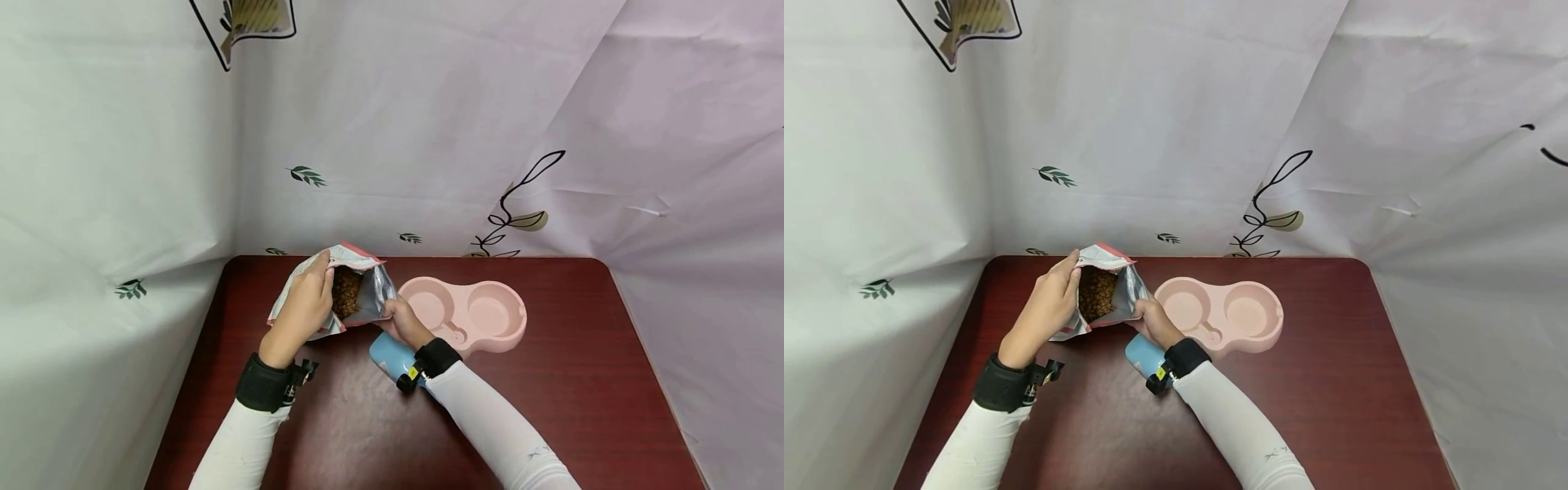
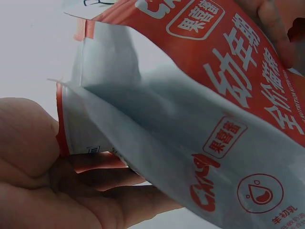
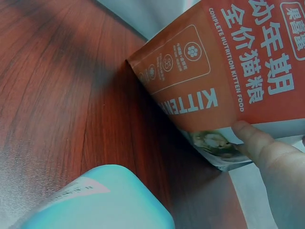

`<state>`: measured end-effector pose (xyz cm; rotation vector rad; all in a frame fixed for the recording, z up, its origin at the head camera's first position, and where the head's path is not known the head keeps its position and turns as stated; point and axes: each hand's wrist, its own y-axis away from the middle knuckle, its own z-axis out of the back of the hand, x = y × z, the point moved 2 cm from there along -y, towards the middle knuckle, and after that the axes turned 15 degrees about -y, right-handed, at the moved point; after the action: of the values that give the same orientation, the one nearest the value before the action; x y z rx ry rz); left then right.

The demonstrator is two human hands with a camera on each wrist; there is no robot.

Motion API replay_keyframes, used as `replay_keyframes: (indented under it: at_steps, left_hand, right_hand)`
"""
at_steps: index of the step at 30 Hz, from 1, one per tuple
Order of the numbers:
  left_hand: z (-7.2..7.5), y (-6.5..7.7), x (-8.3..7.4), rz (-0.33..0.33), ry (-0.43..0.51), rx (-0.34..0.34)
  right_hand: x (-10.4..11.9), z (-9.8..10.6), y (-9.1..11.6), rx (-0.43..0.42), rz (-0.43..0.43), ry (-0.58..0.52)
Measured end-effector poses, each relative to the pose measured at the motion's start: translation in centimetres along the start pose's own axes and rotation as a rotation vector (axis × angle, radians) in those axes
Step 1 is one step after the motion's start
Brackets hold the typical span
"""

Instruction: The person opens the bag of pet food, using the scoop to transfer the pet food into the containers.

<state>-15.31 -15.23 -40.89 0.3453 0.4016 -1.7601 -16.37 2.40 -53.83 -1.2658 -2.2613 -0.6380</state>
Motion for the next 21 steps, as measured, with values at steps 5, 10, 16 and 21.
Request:
replay_keyframes:
  at_steps: [5, 10, 16, 21]
  left_hand:
    - [0.1, 0.0, -0.1, -0.001, -0.01, 0.006]
    - [0.3, -0.1, -0.2, 0.007, -0.034, -0.006]
    - [0.0, -0.7, -0.7, 0.065, -0.03, 0.092]
    - [-0.4, -1.7, -0.8, -0.002, -0.09, -0.017]
  right_hand:
    - [-0.6, -0.1, 0.0, -0.047, 0.014, -0.02]
    - [-1.5, -0.3, -0.2, -0.007, 0.009, -0.037]
    - [-1.9, -0.4, -0.1, -0.019, 0.003, -0.027]
    - [-1.4, -0.5, -0.1, -0.017, -0.02, -0.001]
